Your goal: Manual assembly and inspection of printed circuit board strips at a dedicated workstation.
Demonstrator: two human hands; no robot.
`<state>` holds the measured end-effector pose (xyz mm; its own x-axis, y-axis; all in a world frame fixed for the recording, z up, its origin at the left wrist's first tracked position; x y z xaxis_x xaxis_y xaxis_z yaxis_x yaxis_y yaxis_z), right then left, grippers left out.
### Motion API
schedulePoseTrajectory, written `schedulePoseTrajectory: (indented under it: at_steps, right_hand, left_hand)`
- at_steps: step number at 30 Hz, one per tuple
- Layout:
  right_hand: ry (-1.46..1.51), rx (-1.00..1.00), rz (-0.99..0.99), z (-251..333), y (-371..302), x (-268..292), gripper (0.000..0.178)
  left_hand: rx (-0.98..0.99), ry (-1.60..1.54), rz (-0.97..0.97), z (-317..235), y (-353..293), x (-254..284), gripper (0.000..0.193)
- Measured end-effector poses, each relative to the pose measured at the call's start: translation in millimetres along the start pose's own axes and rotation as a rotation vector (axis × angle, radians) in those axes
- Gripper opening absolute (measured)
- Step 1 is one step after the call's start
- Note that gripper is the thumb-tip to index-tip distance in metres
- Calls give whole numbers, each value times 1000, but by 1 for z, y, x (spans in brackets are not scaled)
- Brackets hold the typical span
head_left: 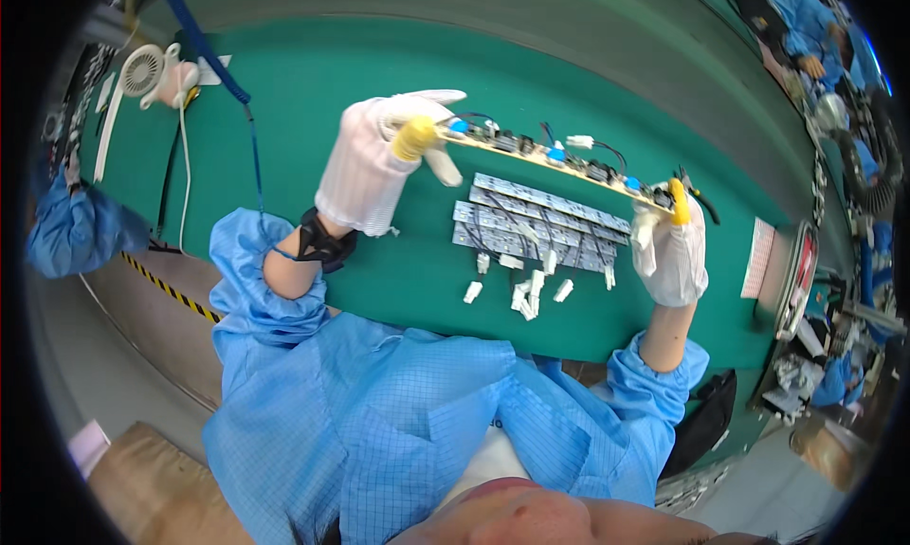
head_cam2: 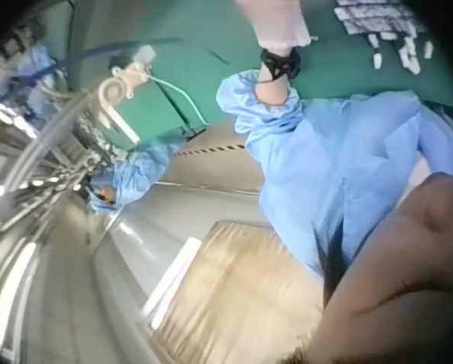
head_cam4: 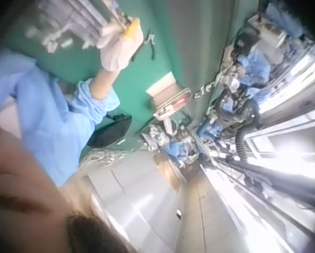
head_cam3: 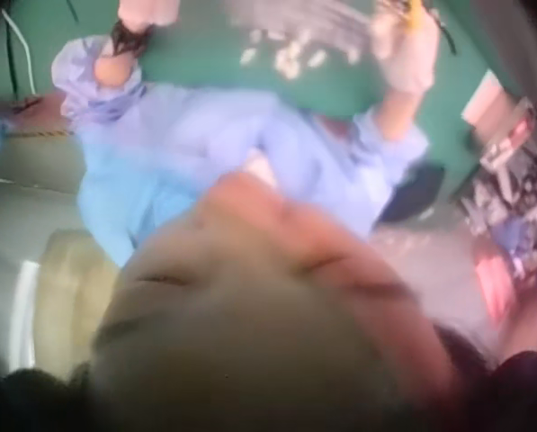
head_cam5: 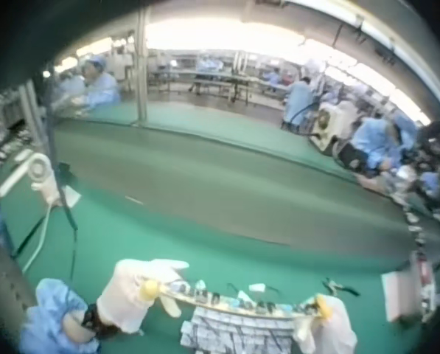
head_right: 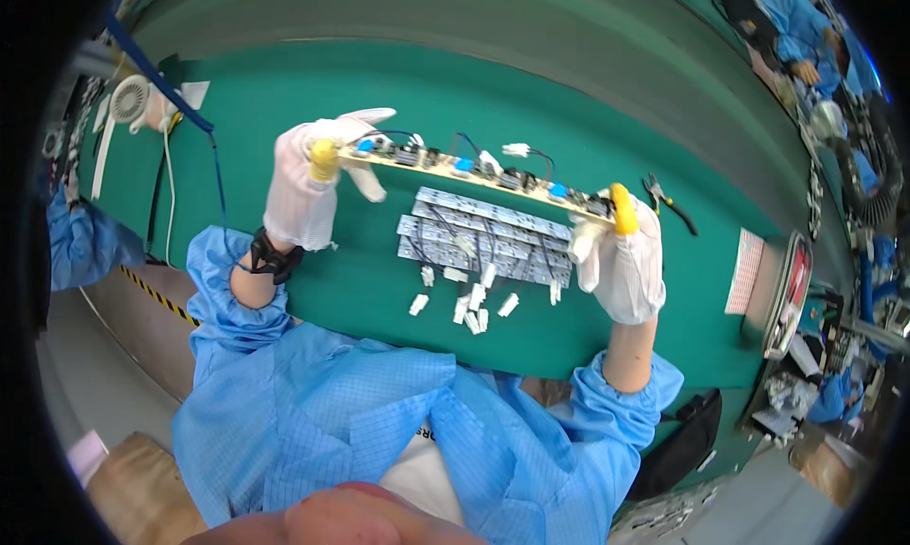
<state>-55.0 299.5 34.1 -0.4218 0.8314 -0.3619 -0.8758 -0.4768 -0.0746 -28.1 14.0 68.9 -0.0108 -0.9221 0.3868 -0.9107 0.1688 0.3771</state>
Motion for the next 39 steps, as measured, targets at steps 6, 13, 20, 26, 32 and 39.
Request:
schedulePoseTrajectory:
  at_steps: [6, 13, 20, 26, 32, 39]
  right_hand:
    - [-13, 48, -37, 4, 10, -10, 49]
    - [-270, -2, 11, 4, 18, -17, 47]
    - [-1677, 133, 214, 1, 11, -26, 23]
    - [-1045, 221, 43, 28, 13, -19, 12]
    - [-1416, 690, -84, 55, -13, -60, 27]
    - [-531, 267, -66, 32, 10, -39, 52]
  left_hand:
    - [276, -316, 160, 5, 7, -13, 35]
    - [293, -300, 69, 41, 18, 24, 27]
    - [459, 627, 16, 95, -1, 118, 34]
    - [85, 690, -149, 40, 16, 63, 45]
    - [309, -677, 291, 4, -3, -50, 76]
    - [200, -225, 305, 1, 8, -34, 43]
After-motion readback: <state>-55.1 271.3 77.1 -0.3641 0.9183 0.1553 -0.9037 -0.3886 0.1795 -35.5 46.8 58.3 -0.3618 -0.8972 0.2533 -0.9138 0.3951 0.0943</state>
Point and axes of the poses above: each hand's wrist, its own y-axis towards the middle knuckle, its own x-axis out of the back of the hand, z = x × y, the point moved 8 cm from there along y, towards the middle knuckle, and after that the axes turned 6 degrees about z, right-handed, at the moved point
